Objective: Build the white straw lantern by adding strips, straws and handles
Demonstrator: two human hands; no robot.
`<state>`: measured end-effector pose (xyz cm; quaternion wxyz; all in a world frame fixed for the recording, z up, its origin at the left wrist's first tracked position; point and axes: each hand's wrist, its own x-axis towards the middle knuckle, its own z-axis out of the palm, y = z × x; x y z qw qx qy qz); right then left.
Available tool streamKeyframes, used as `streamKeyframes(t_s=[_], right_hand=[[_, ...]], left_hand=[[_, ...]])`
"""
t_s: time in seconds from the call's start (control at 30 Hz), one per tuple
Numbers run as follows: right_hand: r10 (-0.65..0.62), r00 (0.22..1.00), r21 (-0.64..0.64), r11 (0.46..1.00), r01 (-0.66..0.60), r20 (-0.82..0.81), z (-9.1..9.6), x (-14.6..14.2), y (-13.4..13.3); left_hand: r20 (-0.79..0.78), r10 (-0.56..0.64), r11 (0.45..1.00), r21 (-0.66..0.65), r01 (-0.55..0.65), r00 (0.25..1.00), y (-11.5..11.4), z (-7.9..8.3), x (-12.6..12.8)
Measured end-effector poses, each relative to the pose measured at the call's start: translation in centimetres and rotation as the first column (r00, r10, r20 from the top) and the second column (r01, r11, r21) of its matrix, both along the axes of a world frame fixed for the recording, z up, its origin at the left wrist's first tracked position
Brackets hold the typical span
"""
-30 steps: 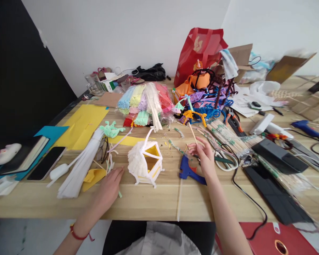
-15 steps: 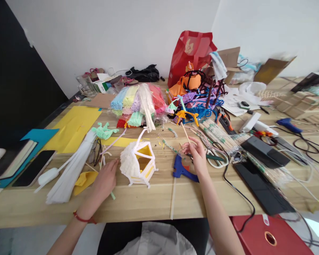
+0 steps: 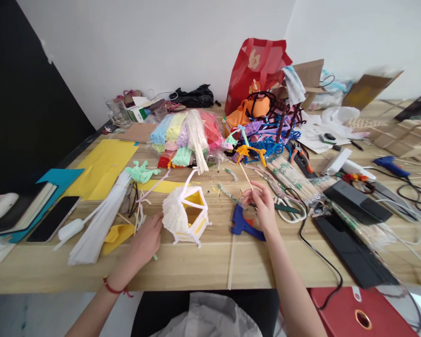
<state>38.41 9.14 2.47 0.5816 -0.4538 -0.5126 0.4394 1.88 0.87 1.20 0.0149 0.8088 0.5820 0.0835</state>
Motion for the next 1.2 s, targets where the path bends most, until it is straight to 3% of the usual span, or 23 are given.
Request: streamKeyframes(t_s=[0.07,0.3,0.6,1.0,1.1,1.2], right_hand=[[-0.012,1.0,-0.003,1.0,0.012,0.003,0.0,0.0,0.0],[-0.007,1.0,-0.015,1.0,0.007,-0.015,0.0,-0.2,0.0],[-0.016,1.0,0.013,1.0,0.016,-0.024,-0.3,-0.2,0.1],[-0.015,0.996,-0.053,0.999,0.01,-0.088,0.5,-0.5,0.0],[-0.007,0.994,-0.079,0.997,-0.002,-0.112,1.5,-1.7,-1.6],[0.019,0.99,-0.128,0.991,-0.037,-0.137,2.8,-4.1,-4.8]], left_hand=[[-0.015,0.002,1.0,0.0,-0.002,1.0,-0.2,-0.1,0.2],[0.029,0.023,1.0,0.008,-0.023,0.999,-4.2,-1.3,-0.3],[0.071,0.038,0.999,0.022,-0.04,0.997,-1.5,-0.7,-0.2],[0.096,0.033,0.997,0.064,-0.039,0.995,-5.0,-2.2,-0.5],[0.083,0.02,0.998,0.065,-0.026,0.996,-4.5,-2.5,-0.7],[0.101,0.019,0.997,0.071,-0.026,0.995,-2.2,-2.6,-1.1]])
